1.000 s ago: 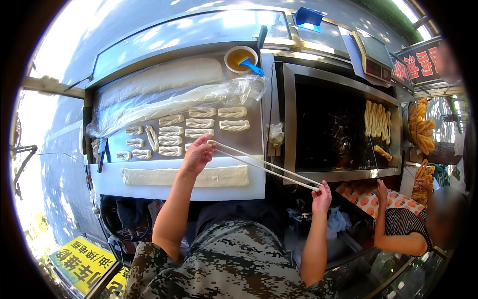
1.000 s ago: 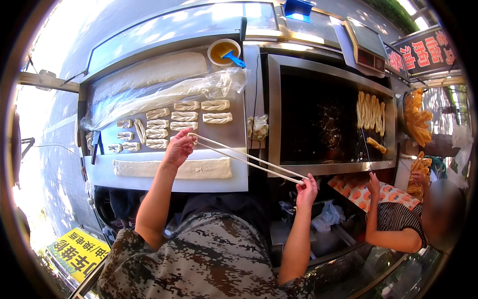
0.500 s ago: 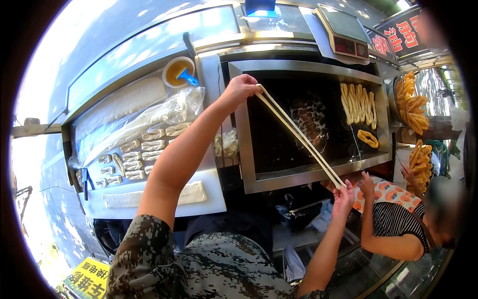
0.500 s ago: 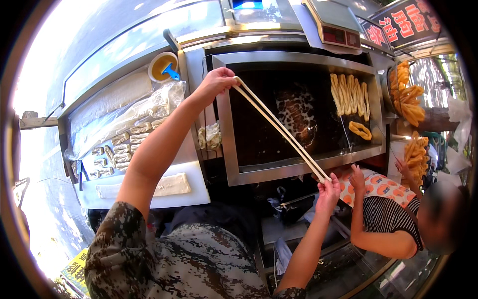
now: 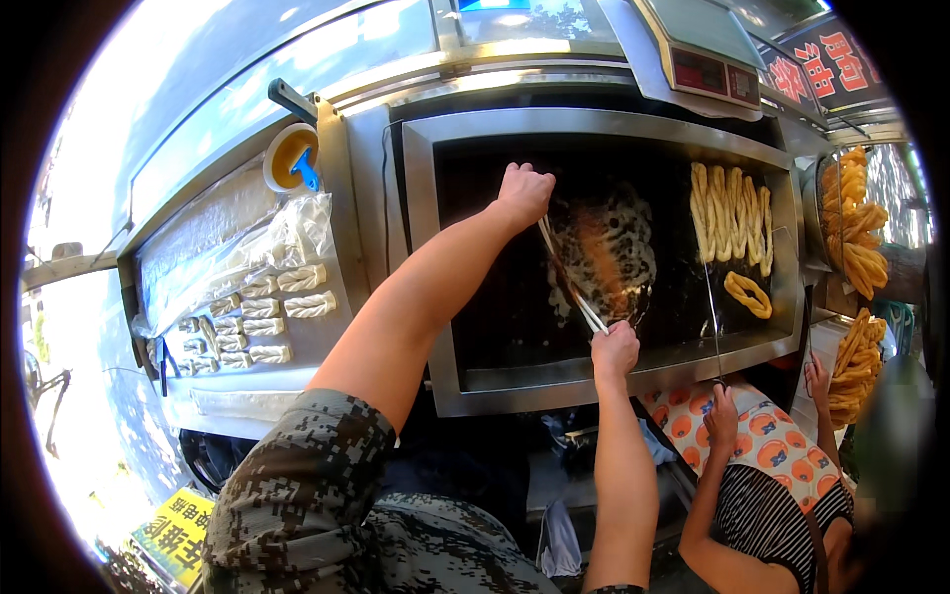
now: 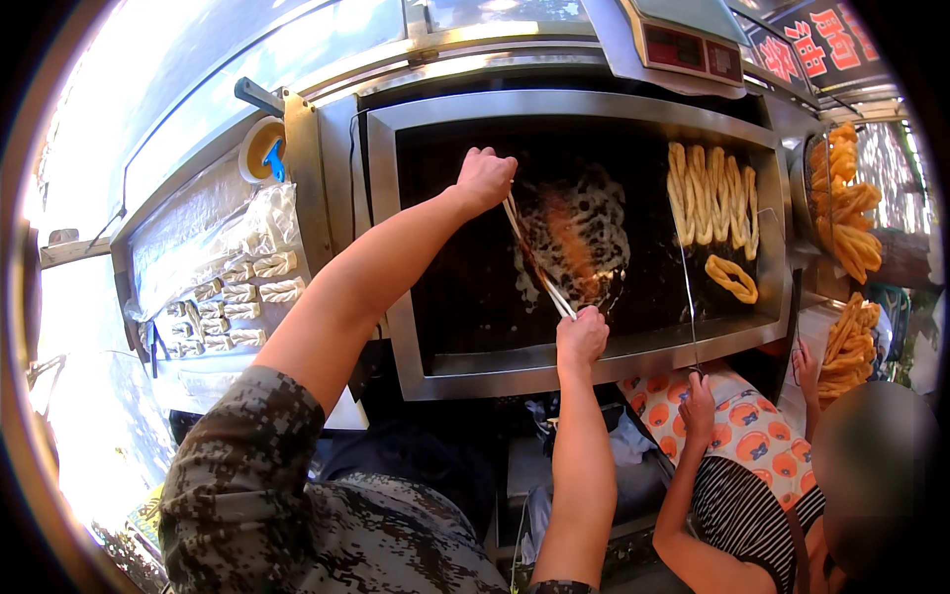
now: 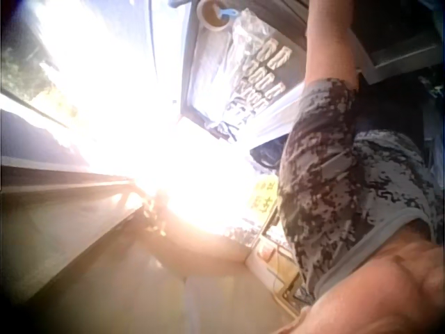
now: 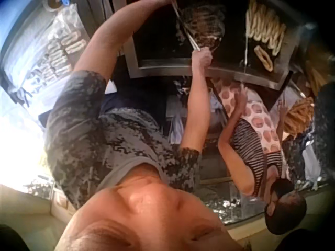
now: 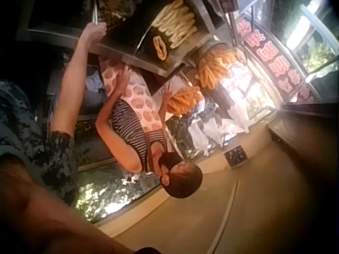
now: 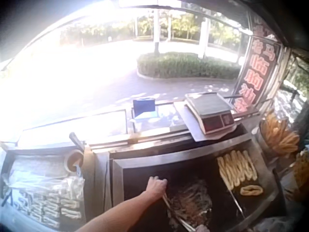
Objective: The person prepares dough strips by rolling, cutting, and pressing them with a chopstick, then places them into a deep fryer. They repeat this process for multiple pieces while another person manages the frying.
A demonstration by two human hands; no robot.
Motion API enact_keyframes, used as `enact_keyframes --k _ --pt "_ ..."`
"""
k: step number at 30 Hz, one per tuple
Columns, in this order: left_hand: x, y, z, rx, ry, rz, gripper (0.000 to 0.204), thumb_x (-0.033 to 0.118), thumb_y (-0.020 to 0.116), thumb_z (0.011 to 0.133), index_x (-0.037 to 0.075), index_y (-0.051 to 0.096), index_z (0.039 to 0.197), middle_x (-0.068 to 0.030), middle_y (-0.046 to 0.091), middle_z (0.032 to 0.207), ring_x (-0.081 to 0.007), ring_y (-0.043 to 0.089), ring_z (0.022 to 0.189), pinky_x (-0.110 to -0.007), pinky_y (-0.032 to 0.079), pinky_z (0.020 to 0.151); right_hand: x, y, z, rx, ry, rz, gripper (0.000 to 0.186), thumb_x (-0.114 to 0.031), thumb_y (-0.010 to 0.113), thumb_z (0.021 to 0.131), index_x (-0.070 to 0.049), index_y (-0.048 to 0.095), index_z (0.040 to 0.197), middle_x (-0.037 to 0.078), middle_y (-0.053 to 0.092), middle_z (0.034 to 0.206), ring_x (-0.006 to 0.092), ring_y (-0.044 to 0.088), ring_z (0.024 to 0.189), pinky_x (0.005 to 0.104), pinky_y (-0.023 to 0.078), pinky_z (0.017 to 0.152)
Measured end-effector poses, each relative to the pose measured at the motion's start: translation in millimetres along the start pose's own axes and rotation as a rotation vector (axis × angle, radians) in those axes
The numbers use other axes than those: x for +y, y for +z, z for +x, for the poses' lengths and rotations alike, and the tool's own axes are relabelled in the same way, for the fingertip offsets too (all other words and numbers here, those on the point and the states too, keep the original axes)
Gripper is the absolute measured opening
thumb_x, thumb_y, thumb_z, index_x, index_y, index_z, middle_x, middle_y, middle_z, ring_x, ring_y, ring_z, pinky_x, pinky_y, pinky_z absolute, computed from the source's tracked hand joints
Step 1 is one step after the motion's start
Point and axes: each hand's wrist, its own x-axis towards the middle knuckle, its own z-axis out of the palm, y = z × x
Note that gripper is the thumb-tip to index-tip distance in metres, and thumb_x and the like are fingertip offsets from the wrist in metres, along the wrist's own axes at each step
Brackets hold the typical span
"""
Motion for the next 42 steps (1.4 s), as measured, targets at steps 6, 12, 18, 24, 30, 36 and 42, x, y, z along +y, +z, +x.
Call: enact_keyframes --k 6,12,18,24,30,36,42 --pt "-1.7 -9.2 -25.8 0.229 -0.026 -0.128 0.017 0.019 0.067 0.081 0.013 0.07 0.097 -0.0057 0.068 0.095 -0.0284 0.06 0.102 -0.042 0.046 0.084 -17.3 -12.7 -0.6 -0.026 -0.076 -0.017 0.031 -0.027 0.072 0.082 -0.002 0.068 0.102 0.014 0.065 0.103 0.0305 0.063 0.097 0.0427 0.052 0.083" --pt "-25.2 -111.2 -219.1 0.453 -0.12 -0.754 0.018 0.015 0.066 0.087 0.007 0.067 0.103 -0.0128 0.067 0.089 -0.0262 0.066 0.077 -0.035 0.053 0.07 -1.8 -55.0 -98.6 -0.059 -0.179 0.775 0.02 -0.012 0.066 0.091 0.001 0.065 0.106 0.001 0.062 0.079 0.0089 0.055 0.07 0.024 0.047 0.067" --pt "-170.7 -66.5 -418.5 0.598 -0.962 -0.667 0.028 0.021 0.068 0.089 0.001 0.067 0.108 -0.0102 0.065 0.078 -0.0196 0.062 0.07 -0.033 0.051 0.066 -31.6 -26.4 -222.5 -0.205 -0.214 0.88 0.013 -0.008 0.066 0.091 0.001 0.065 0.101 -0.001 0.062 0.082 0.0059 0.055 0.073 0.021 0.047 0.067" --pt "-209.3 -41.1 -431.1 0.503 -0.939 -0.423 0.026 0.025 0.073 0.076 0.002 0.06 0.081 -0.0118 0.062 0.075 -0.0291 0.058 0.068 -0.038 0.049 0.067 -131.9 -7.9 -275.5 -0.349 -0.44 0.773 0.013 -0.006 0.067 0.088 0.001 0.067 0.099 0.002 0.064 0.077 0.0075 0.058 0.067 0.0235 0.049 0.065" --pt "-173.8 -105.7 -420.1 0.353 -0.584 -1.043 0.02 0.017 0.068 0.079 0.003 0.055 0.083 -0.0074 0.061 0.074 -0.0204 0.059 0.069 -0.034 0.048 0.065 -213.6 13.8 -264.4 -0.219 -0.501 0.895 0.034 -0.007 0.073 0.08 0.0 0.064 0.112 0.004 0.065 0.088 0.0133 0.06 0.072 0.0267 0.052 0.071" --pt "-133.2 -198.0 -454.0 0.054 -0.285 -1.792 0.029 0.002 0.061 0.084 0.004 0.052 0.112 -0.0013 0.061 0.086 -0.0049 0.048 0.067 -0.02 0.037 0.057 -247.5 -27.1 -283.9 -1.147 -0.182 1.574 0.041 -0.009 0.076 0.083 -0.002 0.061 0.12 0.007 0.067 0.102 0.0186 0.065 0.092 0.0331 0.054 0.085" --pt "-126.5 -167.0 -482.2 -0.059 -0.308 -1.815 0.033 -0.003 0.063 0.085 0.007 0.055 0.116 -0.0058 0.067 0.093 -0.0048 0.048 0.064 -0.02 0.036 0.053 -210.0 -10.1 -304.6 -1.067 -0.266 1.697 0.029 -0.003 0.069 0.087 -0.002 0.063 0.115 0.011 0.069 0.099 0.0193 0.068 0.093 0.0309 0.058 0.078"
